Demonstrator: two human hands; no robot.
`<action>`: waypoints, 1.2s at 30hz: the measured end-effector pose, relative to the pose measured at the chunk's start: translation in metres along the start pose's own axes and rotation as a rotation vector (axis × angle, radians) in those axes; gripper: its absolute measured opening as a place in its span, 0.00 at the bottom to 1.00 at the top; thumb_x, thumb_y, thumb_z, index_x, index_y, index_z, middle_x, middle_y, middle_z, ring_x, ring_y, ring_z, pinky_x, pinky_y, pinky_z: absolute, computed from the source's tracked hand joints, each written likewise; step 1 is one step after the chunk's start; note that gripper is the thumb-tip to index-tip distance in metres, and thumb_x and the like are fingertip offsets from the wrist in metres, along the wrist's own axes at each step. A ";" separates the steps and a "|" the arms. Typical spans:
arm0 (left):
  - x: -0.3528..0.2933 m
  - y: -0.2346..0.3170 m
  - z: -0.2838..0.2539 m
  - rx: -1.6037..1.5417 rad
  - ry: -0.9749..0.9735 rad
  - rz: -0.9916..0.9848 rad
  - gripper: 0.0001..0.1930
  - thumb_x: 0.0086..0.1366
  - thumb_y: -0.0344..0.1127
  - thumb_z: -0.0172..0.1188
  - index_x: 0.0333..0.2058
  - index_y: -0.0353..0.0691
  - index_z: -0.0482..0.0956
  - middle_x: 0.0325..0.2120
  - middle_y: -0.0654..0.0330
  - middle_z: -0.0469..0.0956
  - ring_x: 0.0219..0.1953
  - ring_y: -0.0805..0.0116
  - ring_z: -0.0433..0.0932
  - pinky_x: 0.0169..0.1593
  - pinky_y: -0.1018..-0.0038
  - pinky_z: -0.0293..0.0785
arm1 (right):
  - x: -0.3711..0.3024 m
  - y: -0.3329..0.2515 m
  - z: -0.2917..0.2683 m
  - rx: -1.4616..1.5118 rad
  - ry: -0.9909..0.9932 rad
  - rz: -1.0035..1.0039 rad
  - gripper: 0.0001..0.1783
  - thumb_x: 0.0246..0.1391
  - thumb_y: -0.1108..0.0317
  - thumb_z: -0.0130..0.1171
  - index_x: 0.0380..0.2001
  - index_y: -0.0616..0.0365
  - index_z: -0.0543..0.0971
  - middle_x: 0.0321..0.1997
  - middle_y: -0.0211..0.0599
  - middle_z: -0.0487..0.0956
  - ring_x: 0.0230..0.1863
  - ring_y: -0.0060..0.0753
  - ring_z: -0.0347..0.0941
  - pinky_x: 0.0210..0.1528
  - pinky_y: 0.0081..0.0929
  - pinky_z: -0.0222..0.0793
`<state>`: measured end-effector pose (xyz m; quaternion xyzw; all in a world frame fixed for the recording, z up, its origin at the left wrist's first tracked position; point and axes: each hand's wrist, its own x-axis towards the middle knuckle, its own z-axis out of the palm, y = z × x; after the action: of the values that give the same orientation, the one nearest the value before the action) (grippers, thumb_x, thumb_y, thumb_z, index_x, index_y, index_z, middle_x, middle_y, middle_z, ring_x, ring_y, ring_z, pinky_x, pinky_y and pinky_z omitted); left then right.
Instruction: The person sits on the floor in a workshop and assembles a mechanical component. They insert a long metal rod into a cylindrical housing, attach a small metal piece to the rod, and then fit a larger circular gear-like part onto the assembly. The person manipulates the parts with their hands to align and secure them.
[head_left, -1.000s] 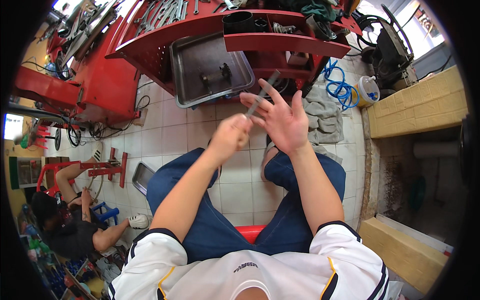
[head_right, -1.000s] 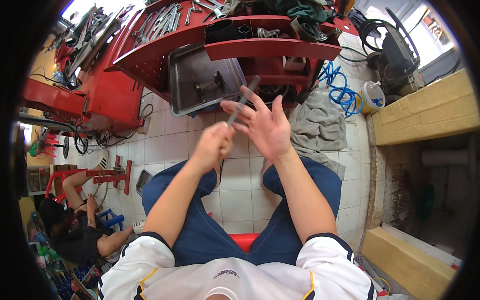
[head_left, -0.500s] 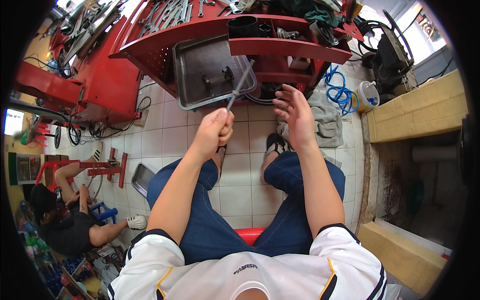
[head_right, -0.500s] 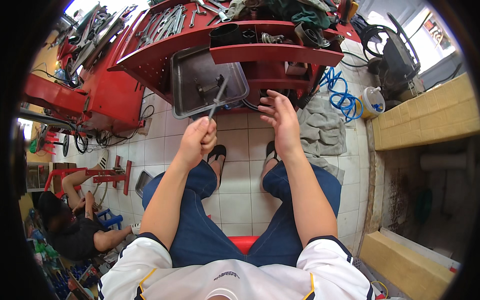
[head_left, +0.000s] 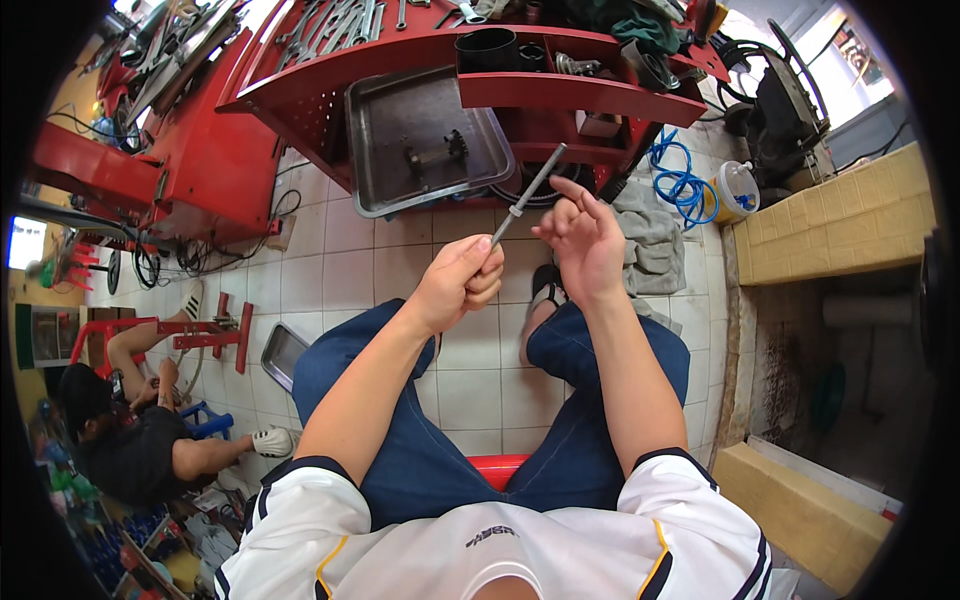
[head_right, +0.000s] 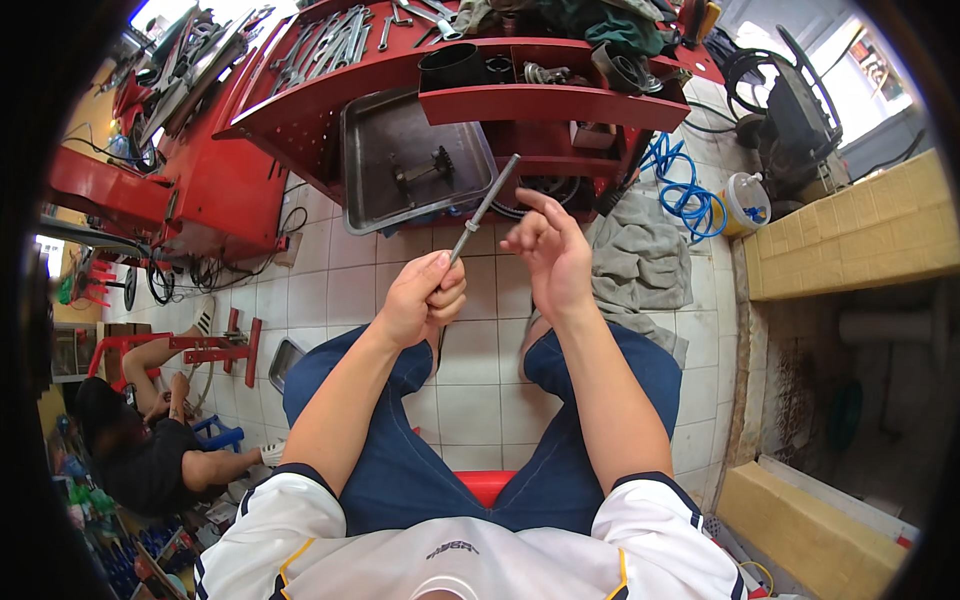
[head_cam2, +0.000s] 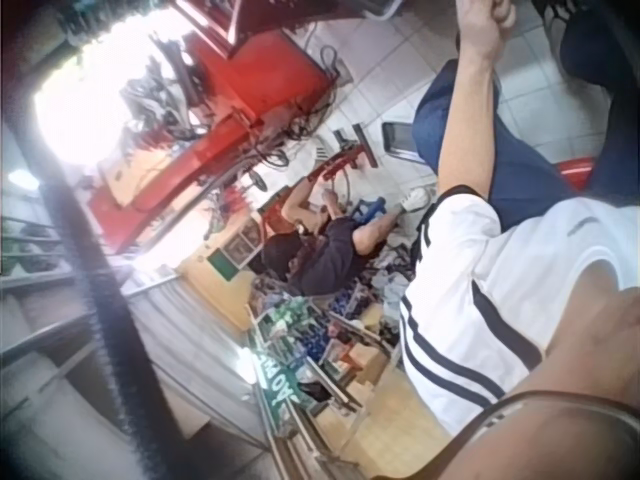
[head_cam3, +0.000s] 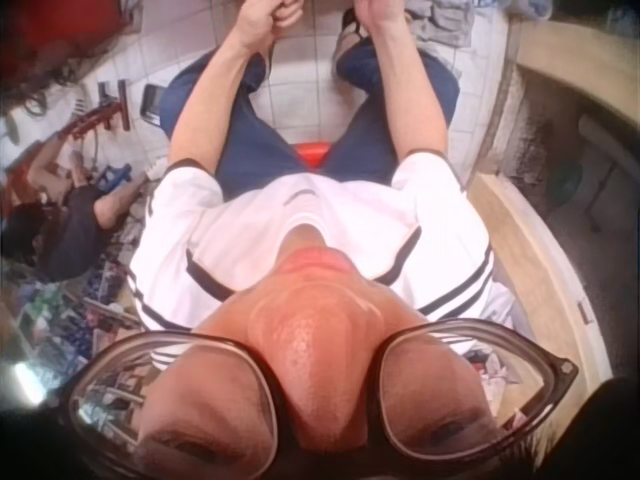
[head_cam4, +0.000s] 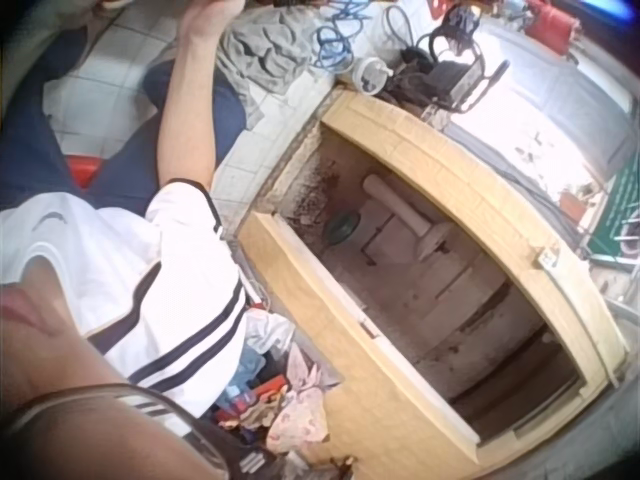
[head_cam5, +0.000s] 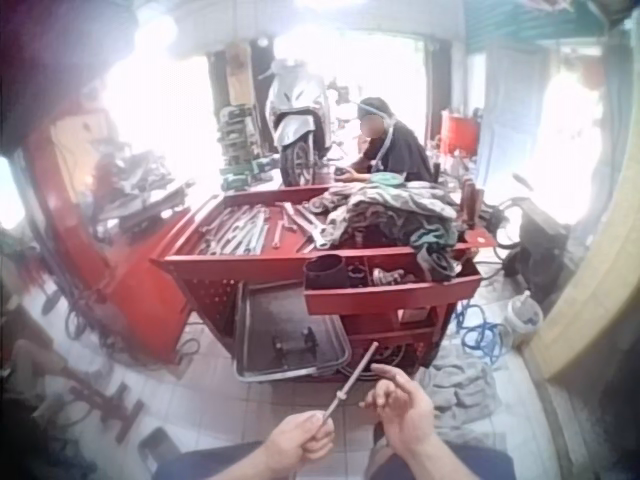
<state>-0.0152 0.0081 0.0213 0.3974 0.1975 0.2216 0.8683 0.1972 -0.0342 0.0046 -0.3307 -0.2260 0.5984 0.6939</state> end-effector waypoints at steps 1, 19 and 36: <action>-0.001 -0.001 -0.002 0.000 0.011 0.005 0.20 0.78 0.50 0.43 0.28 0.44 0.62 0.16 0.73 0.52 0.16 0.82 0.47 0.21 0.79 0.42 | -0.006 -0.008 0.034 0.045 0.038 0.015 0.31 0.68 0.48 0.42 0.60 0.65 0.69 0.26 0.30 0.74 0.42 0.31 0.76 0.53 0.36 0.70; 0.002 -0.010 0.004 -0.007 -0.026 -0.046 0.20 0.78 0.50 0.43 0.28 0.45 0.61 0.16 0.73 0.52 0.16 0.82 0.47 0.20 0.79 0.42 | -0.005 -0.026 0.042 0.224 -0.045 0.112 0.38 0.71 0.41 0.33 0.59 0.68 0.71 0.30 0.38 0.81 0.42 0.35 0.78 0.52 0.36 0.72; -0.001 -0.007 0.007 -0.010 0.009 -0.029 0.21 0.78 0.51 0.43 0.28 0.45 0.61 0.16 0.74 0.51 0.16 0.82 0.47 0.20 0.78 0.42 | -0.003 -0.008 0.010 0.087 -0.176 0.114 0.41 0.71 0.38 0.32 0.65 0.66 0.65 0.37 0.41 0.82 0.49 0.38 0.77 0.56 0.42 0.70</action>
<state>-0.0110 -0.0015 0.0202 0.3891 0.2062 0.2118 0.8725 0.1948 -0.0361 0.0179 -0.2590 -0.2407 0.6729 0.6497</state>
